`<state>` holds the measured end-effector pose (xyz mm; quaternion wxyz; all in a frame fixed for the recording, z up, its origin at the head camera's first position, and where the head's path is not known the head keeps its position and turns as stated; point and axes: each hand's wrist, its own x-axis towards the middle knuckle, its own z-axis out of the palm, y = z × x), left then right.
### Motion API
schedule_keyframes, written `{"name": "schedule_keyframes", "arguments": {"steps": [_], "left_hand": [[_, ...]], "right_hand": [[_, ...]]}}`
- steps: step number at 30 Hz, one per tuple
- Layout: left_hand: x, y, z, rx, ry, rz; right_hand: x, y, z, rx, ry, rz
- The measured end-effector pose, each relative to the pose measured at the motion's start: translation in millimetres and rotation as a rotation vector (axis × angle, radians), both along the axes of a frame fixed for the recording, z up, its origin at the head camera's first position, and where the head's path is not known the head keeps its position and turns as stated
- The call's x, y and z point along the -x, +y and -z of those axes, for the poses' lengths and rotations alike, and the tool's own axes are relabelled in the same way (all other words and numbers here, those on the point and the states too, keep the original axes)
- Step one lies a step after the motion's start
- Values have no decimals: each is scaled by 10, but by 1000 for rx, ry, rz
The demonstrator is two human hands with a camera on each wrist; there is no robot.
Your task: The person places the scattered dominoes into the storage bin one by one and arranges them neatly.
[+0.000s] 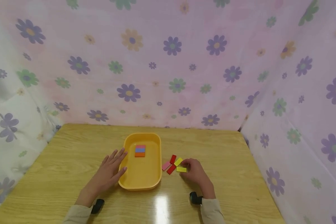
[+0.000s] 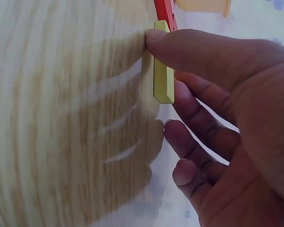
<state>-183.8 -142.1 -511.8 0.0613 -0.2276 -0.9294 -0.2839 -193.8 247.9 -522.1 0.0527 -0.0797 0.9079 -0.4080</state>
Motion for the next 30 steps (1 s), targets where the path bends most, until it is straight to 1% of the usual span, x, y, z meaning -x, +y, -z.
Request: {"name": "schedule_keyframes", "arguments": {"steps": [4,8,11,17,21,25,30], "left_hand": [[-8,-4,22,-2,2,1],[-5,-10,27,1,-6,2],[2,-16,24,0,-1,5],[9,-10,11,-3,34,7],[0,-1,-2,-10,45,7],[-4,-2,-9,-5,38,0],[-13,3,0,-7,16,-2]], "right_hand": [[-12,12,27,-30,11,-15],[-11,25,25,-47,35,-50],[-15,25,19,-55,32,-64],[-41,-7,-3,-51,14,-63],[-64,-29,-15,-67,42,-78],[-90,-50,-29,-81,76,-91],[-129,-68,-44,-102,98,-67]]}}
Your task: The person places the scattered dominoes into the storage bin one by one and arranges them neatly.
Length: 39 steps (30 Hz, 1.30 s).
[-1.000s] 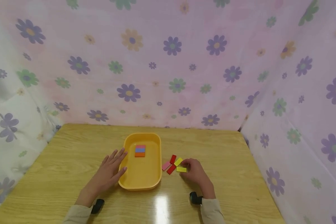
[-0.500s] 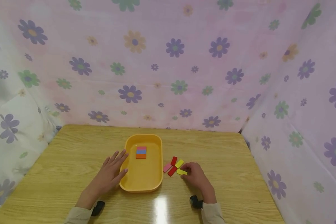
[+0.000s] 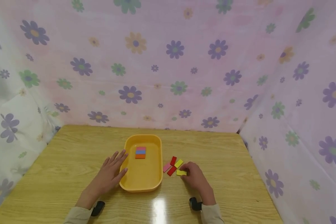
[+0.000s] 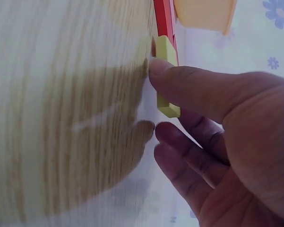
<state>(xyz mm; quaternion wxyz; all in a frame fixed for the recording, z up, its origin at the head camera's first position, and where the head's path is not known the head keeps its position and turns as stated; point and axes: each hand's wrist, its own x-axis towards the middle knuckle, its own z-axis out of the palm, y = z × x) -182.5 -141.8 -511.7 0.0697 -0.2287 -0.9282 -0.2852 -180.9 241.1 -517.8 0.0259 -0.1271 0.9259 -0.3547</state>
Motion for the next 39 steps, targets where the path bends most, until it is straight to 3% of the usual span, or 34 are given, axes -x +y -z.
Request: {"name": "schedule_keyframes", "arguments": {"steps": [11,16,25,32,39], "left_hand": [[24,-41,19,-18,5,-18],[32,-60,19,-24,8,-16],[59,-62,9,-11,54,-17],[41,-14,49,2,41,-4],[-12,-7,45,-6,37,-9]], "right_hand": [[12,-86,49,124,12,67],[-27,-156,61,199,23,162],[-106,-311,69,454,-18,262],[-244,-404,36,626,-58,421],[-358,-541,16,774,-34,475]]}}
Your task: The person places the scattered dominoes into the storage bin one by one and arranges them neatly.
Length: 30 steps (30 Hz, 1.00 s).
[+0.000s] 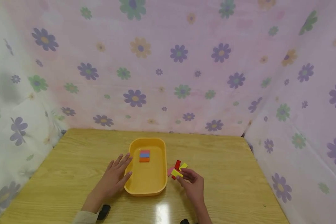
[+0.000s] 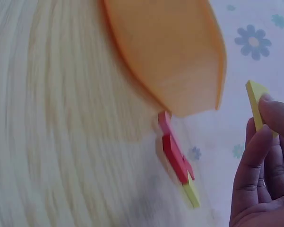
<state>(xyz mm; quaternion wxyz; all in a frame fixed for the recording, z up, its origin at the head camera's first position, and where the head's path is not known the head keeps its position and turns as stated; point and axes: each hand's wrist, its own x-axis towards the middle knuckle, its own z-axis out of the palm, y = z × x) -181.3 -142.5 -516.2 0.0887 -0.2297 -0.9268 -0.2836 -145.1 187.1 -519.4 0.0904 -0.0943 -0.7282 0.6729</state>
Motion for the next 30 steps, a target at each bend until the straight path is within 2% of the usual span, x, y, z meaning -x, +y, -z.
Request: {"name": "schedule_keyframes", "arguments": {"steps": [6,11,16,20,24,30], "left_hand": [[-26,18,24,-5,2,-5],[-28,14,38,-8,12,-14],[-10,17,28,-33,15,-9],[24,23,1,-50,-3,0],[40,41,7,-42,2,0],[-3,8,54,-17,-7,-10]], "right_hand": [[-46,-150,-44,172,23,-20],[-45,-275,-84,280,-12,-76],[-15,-380,-143,314,-40,-115],[39,-492,-202,349,4,-108],[80,-610,-271,374,54,-146],[126,-791,-365,368,23,-184]]}}
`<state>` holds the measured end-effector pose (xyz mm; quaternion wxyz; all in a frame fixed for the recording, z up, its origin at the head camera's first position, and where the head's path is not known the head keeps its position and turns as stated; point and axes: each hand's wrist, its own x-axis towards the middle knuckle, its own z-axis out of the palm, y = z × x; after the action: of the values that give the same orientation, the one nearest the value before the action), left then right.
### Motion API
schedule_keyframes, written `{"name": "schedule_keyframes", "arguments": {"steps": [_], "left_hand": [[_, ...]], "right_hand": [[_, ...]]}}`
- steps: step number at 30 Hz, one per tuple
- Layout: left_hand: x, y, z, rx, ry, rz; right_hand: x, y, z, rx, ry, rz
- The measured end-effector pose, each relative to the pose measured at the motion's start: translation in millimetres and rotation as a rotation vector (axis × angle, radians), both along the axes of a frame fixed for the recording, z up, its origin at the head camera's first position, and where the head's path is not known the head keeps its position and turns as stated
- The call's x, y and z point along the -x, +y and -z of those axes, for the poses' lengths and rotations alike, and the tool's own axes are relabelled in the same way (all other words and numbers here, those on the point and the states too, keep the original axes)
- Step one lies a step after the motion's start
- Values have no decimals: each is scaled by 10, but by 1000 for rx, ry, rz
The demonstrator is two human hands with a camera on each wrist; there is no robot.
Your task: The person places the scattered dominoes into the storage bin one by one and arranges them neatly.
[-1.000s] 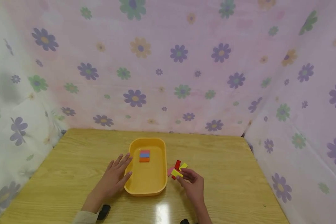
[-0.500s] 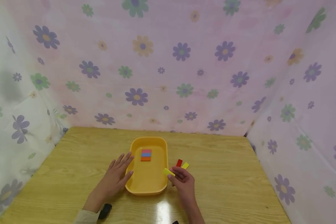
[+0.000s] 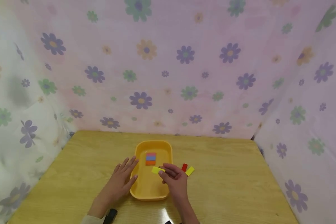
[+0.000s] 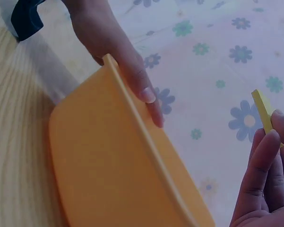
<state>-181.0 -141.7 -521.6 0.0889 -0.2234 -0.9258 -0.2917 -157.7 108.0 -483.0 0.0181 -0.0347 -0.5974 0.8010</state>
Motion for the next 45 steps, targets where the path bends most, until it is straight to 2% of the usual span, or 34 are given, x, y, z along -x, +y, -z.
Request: {"name": "schedule_keyframes", "arguments": {"steps": [5,9,18,22,27,29,38,45], "left_hand": [[-36,-14,19,0,-26,-11],[-31,-14,19,9,-15,-12],[-13,-1,18,-2,-15,-11],[-12,0,21,4,-8,-15],[-6,-5,16,17,-14,-20],[-7,-5,10,22,-20,-18],[-14,3,-7,16,-2,-14],[-14,-2,-2,13,-16,-17]], "right_hand": [[103,-119,-83,-46,-17,-1],[225,-209,-128,-101,-24,13],[517,-327,-126,-206,9,-33],[622,-357,-201,-308,23,-58],[771,-385,-136,-453,17,-114],[838,-397,-40,-501,12,-118],[906,-439,-5,-691,-94,-215],[927,-449,21,-935,-116,-228]]}}
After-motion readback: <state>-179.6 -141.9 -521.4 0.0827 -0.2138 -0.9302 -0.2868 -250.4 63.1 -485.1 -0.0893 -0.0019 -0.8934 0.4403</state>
